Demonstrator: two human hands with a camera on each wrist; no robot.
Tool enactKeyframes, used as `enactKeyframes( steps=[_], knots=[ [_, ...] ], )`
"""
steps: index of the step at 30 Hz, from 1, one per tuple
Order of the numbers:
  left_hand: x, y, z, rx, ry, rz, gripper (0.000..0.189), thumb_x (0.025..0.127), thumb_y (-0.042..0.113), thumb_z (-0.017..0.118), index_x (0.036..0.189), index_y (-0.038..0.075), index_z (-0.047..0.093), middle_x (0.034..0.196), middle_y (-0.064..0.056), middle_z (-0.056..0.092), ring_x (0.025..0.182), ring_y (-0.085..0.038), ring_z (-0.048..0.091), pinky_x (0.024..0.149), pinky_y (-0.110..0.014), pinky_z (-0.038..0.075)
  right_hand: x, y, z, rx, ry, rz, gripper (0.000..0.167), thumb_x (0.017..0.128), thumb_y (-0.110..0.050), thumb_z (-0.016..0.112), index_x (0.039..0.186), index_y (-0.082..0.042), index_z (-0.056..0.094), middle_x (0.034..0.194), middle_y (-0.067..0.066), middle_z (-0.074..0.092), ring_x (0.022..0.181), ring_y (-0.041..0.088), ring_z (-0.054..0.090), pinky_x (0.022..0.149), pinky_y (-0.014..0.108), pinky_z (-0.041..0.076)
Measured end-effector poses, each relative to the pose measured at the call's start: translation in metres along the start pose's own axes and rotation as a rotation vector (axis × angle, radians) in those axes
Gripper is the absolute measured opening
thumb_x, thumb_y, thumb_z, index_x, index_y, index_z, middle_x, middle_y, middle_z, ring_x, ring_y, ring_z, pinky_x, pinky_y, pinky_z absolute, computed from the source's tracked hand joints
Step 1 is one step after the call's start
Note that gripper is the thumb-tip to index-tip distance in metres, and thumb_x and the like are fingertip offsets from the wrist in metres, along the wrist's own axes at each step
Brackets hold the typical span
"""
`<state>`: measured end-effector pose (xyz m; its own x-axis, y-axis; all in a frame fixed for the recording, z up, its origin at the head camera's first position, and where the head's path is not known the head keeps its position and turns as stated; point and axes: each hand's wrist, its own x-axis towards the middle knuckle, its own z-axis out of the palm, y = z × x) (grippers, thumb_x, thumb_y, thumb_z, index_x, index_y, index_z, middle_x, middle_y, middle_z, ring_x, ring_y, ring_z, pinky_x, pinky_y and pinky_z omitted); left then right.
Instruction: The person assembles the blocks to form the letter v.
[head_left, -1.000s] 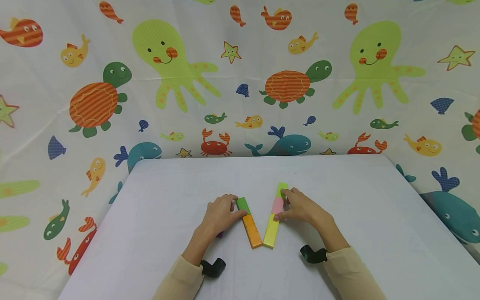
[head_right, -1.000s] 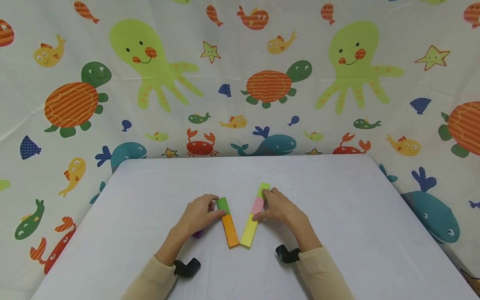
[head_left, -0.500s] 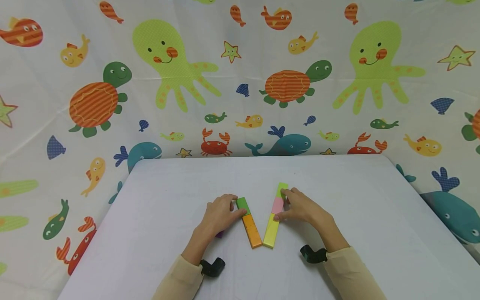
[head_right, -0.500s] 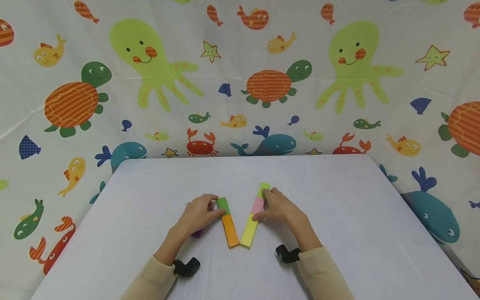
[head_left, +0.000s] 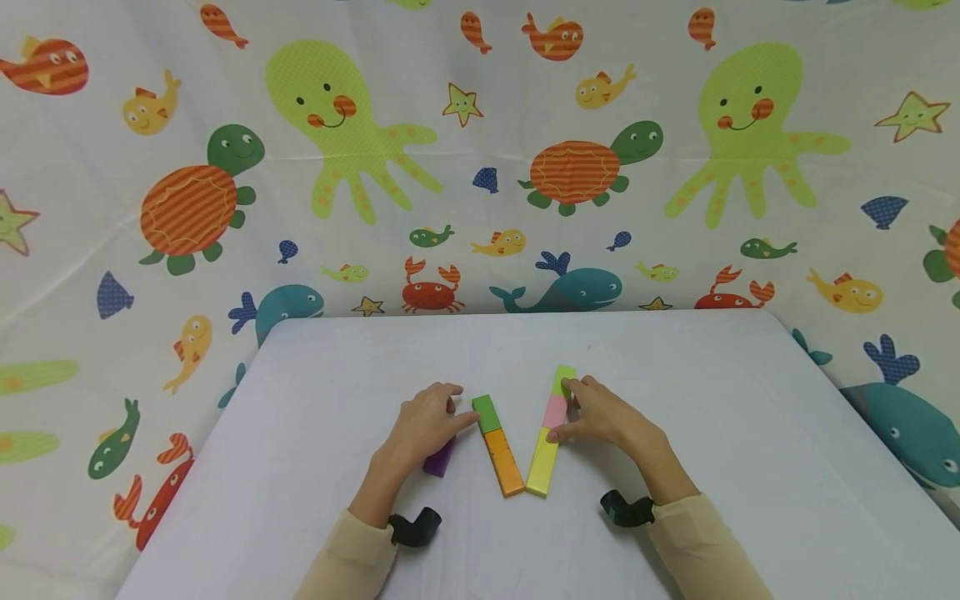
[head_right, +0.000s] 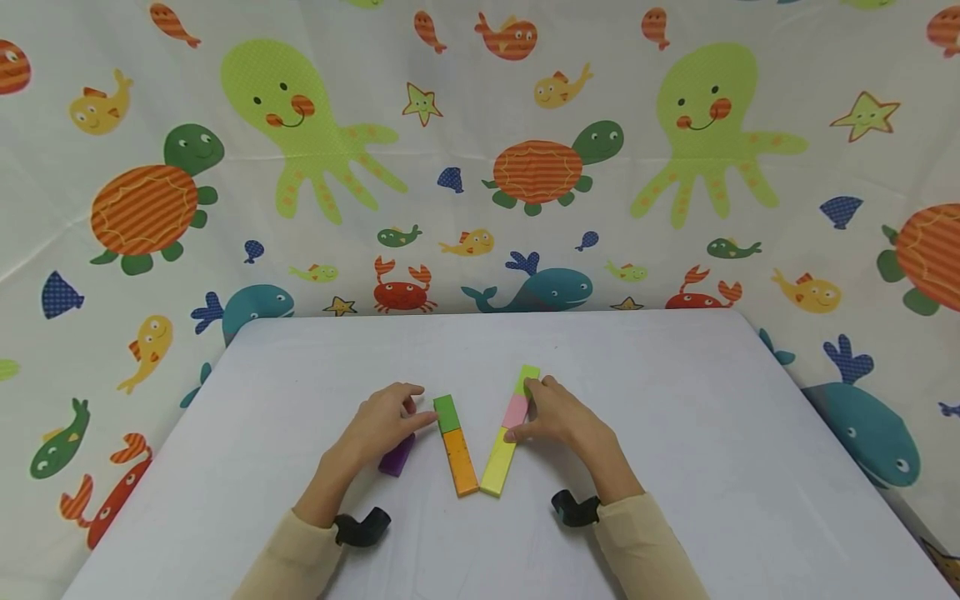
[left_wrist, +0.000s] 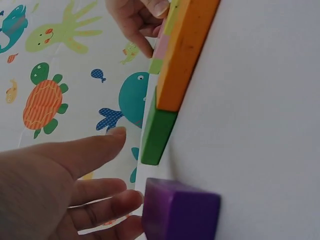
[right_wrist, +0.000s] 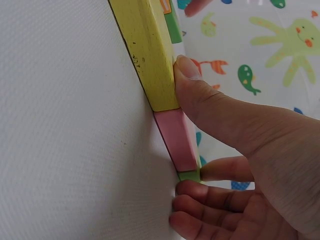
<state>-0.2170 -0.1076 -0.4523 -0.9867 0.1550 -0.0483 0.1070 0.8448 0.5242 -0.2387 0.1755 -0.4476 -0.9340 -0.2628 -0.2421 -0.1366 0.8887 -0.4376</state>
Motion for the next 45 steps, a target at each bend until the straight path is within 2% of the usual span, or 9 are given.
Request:
enactKeyframes(
  steps=[8,14,19,27,34,39,45],
  knots=[
    [0.0,-0.007,-0.013,-0.039,-0.063,-0.01,0.045,0.089,0.033,0.075,0.128,0.011,0.065,0.099,-0.003,0.063,0.082,-0.016,0.055,0.078,-0.034,0.052,0.0,0.0,0.0,-0.006,0.001,0.006,0.098,0.07,-0.05,0.088,0.146,-0.002,0.047,0.119,0.014,0.057,0.101,0.022,0.055,0.096,0.046,0.053],
    [-0.002,-0.014,-0.022,-0.068,-0.147,0.018,0.039,0.088,0.027,0.077,0.122,0.009,0.067,0.104,-0.006,0.065,0.089,-0.017,0.058,0.084,-0.037,0.054,-0.001,-0.001,-0.001,-0.009,0.001,0.004,0.099,0.07,-0.05,0.088,0.146,-0.002,0.047,0.119,0.014,0.057,0.101,0.022,0.055,0.096,0.046,0.053],
    [-0.004,-0.02,-0.03,-0.088,-0.215,0.03,0.039,0.086,0.027,0.079,0.12,0.012,0.067,0.106,-0.006,0.066,0.093,-0.017,0.058,0.084,-0.035,0.054,-0.001,-0.001,-0.001,-0.008,0.004,0.002,0.098,0.07,-0.05,0.088,0.146,-0.002,0.048,0.118,0.014,0.057,0.101,0.022,0.055,0.096,0.046,0.053],
    [-0.005,-0.031,-0.035,-0.096,-0.295,0.024,0.047,0.079,0.03,0.085,0.121,0.018,0.067,0.108,-0.002,0.065,0.096,-0.016,0.056,0.082,-0.035,0.055,-0.001,-0.001,0.0,-0.008,0.008,0.0,0.098,0.07,-0.05,0.088,0.146,-0.002,0.048,0.12,0.015,0.057,0.102,0.023,0.055,0.096,0.047,0.053],
    [-0.008,-0.035,-0.038,-0.124,-0.376,0.028,0.058,0.071,0.028,0.091,0.122,0.023,0.064,0.112,-0.001,0.063,0.097,-0.018,0.056,0.082,-0.038,0.053,-0.001,-0.002,-0.001,-0.004,0.007,0.004,0.098,0.07,-0.05,0.088,0.146,-0.002,0.048,0.118,0.014,0.057,0.101,0.022,0.055,0.096,0.046,0.053],
    [-0.009,-0.034,-0.038,-0.135,-0.412,0.036,0.06,0.067,0.026,0.093,0.119,0.026,0.063,0.112,0.0,0.062,0.098,-0.018,0.055,0.083,-0.038,0.052,-0.001,-0.002,-0.001,-0.006,0.006,0.003,0.099,0.07,-0.05,0.088,0.146,-0.002,0.048,0.119,0.014,0.057,0.101,0.022,0.055,0.096,0.046,0.053],
    [-0.01,-0.033,-0.039,-0.135,-0.424,0.03,0.058,0.067,0.02,0.093,0.116,0.025,0.063,0.109,-0.001,0.061,0.097,-0.019,0.055,0.083,-0.038,0.052,-0.001,-0.002,0.0,-0.004,0.005,0.003,0.099,0.07,-0.05,0.088,0.146,-0.002,0.048,0.119,0.014,0.057,0.101,0.022,0.055,0.096,0.046,0.053]
  ],
)
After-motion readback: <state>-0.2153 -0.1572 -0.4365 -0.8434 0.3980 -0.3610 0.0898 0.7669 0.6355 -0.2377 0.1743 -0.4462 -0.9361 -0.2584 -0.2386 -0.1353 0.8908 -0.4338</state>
